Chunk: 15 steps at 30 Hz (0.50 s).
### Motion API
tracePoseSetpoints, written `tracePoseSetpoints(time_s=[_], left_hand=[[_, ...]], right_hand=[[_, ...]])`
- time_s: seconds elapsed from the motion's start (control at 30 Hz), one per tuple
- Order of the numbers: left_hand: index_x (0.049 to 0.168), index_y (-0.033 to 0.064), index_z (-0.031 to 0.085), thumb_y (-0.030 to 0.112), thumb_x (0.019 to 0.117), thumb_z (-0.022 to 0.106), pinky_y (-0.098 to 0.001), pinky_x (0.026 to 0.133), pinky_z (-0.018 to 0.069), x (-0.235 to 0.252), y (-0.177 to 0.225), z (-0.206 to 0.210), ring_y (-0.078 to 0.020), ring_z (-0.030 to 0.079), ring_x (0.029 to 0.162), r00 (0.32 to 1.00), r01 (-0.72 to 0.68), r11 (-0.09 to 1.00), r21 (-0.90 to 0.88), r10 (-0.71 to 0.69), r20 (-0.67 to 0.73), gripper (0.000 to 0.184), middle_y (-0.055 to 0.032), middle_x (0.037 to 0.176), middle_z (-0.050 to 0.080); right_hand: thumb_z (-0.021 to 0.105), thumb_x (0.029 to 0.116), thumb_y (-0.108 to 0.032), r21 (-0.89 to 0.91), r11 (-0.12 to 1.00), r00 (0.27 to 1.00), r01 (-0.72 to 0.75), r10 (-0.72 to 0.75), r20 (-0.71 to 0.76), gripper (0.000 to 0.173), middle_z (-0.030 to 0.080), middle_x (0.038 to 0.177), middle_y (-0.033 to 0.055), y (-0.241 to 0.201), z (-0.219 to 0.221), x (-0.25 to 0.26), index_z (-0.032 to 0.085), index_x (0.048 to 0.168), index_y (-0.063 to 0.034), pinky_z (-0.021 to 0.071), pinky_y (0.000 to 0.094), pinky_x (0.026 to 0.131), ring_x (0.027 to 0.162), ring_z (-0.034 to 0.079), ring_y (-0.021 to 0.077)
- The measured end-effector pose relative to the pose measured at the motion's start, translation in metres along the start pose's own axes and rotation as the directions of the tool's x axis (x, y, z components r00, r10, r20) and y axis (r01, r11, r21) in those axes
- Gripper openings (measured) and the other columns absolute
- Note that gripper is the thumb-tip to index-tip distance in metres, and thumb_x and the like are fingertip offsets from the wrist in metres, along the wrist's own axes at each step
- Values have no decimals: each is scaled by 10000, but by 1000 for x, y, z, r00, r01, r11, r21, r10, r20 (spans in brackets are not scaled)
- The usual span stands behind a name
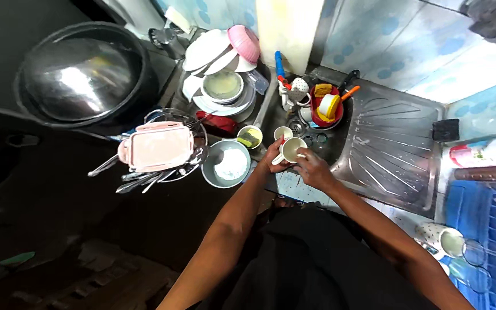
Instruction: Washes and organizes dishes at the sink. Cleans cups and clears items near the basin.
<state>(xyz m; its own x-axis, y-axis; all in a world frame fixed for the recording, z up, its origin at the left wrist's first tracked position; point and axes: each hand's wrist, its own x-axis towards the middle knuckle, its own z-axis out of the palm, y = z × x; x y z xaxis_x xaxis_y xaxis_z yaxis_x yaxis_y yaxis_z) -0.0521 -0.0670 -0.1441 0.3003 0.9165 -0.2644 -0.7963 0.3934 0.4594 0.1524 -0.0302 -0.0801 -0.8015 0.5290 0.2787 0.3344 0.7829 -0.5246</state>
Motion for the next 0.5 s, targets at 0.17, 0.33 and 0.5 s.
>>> tracePoseSetpoints(time_s=[0.17,0.33,0.5], left_hand=[[1259,183,628,729,1006,282,-357,758,606,-1,1,19,-171,703,858,995,89,989,118,-84,-44,694,-72,1025,717],[1414,156,525,698,1031,248,-505,901,579,5,-3,18,-299,678,1071,992,120,978,170,-124,15,719,-153,1235,667],[1397,124,553,591,1085,246,-450,870,584,0,14,50,-245,691,1014,938,134,866,481,46,-343,640,-122,1192,693]], right_hand=[[670,978,-201,-44,986,983,-161,164,84,171,708,1086,136,12,12,-1,745,1007,-51,563,508,938,1042,688,310],[683,964,-185,75,970,971,-230,224,87,195,722,1039,160,13,-13,0,725,936,4,547,501,970,1028,699,305],[732,955,-209,260,836,871,-483,429,240,238,718,1024,168,20,-45,23,724,1042,13,567,522,900,947,701,285]])
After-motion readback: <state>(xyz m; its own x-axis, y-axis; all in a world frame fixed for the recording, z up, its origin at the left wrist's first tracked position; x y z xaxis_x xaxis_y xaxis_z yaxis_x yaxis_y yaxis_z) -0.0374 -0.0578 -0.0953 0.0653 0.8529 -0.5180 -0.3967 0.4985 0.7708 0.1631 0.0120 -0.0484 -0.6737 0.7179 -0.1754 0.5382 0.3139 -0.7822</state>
